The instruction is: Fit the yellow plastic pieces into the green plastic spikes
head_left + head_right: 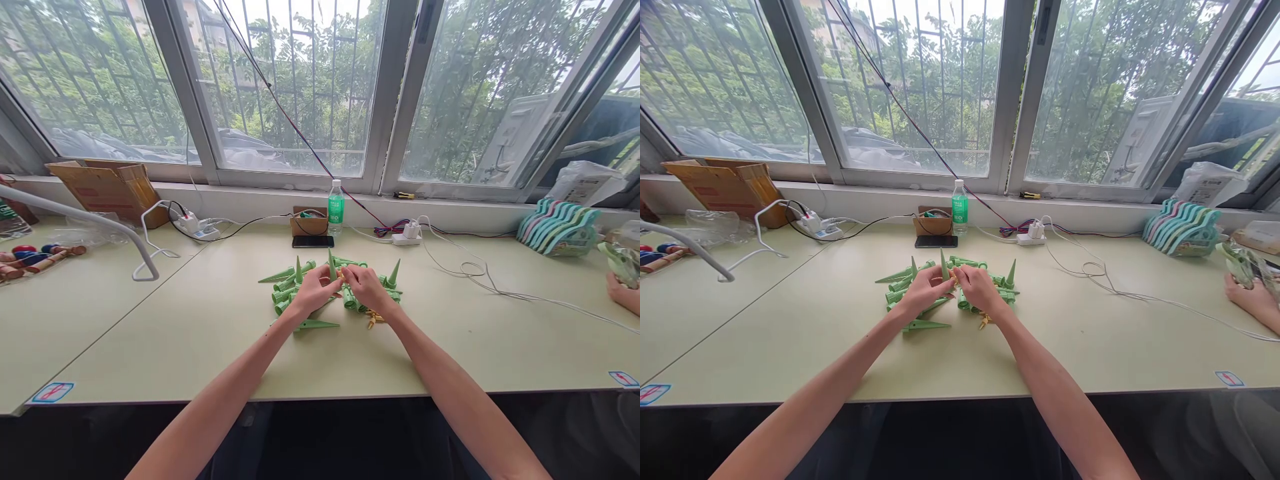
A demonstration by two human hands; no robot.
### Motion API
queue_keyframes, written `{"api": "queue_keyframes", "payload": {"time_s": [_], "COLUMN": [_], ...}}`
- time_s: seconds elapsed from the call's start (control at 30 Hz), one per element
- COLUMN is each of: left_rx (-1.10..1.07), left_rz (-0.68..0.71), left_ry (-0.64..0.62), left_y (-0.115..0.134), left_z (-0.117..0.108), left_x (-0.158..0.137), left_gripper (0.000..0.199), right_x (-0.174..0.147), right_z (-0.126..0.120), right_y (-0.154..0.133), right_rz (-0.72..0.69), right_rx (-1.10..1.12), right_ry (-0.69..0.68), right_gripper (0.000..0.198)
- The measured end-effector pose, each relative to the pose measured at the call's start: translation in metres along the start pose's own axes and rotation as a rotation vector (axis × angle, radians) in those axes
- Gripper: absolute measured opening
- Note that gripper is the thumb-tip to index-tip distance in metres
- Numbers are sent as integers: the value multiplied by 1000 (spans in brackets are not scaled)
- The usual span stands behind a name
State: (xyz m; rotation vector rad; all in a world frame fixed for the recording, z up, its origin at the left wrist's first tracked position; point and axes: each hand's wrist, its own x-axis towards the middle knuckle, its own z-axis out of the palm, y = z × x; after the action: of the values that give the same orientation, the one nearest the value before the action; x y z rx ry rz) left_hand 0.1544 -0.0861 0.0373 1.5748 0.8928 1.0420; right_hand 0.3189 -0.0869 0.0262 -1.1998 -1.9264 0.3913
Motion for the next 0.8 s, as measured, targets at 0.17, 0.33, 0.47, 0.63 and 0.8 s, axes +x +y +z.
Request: {"api": "queue_keyframes", "payload": {"time_s": [0.17,0.33,0.47,0.63,0.8], "left_rx": [-33,-36,-4,80,157], "left_rz": [-21,-13,0,63,135], "left_ry": [21,2,-3,5,-13], "left_y": [4,4,3,3,2], "left_z": [0,0,0,1,1], "left_x": [-1,-1,-1,-2,-3], "left_gripper": [39,38,35,30,22], "right_x": [0,1,1,0,0], "right_z": [0,0,1,1,0], "right_y": [-1,1,2,3,2], "right_rz": [-14,-15,-15,-9,3], "right_rx": [57,56,38,4,-10], "right_ry": [8,0,6,3,-12], "right_gripper": [37,37,40,42,44]}}
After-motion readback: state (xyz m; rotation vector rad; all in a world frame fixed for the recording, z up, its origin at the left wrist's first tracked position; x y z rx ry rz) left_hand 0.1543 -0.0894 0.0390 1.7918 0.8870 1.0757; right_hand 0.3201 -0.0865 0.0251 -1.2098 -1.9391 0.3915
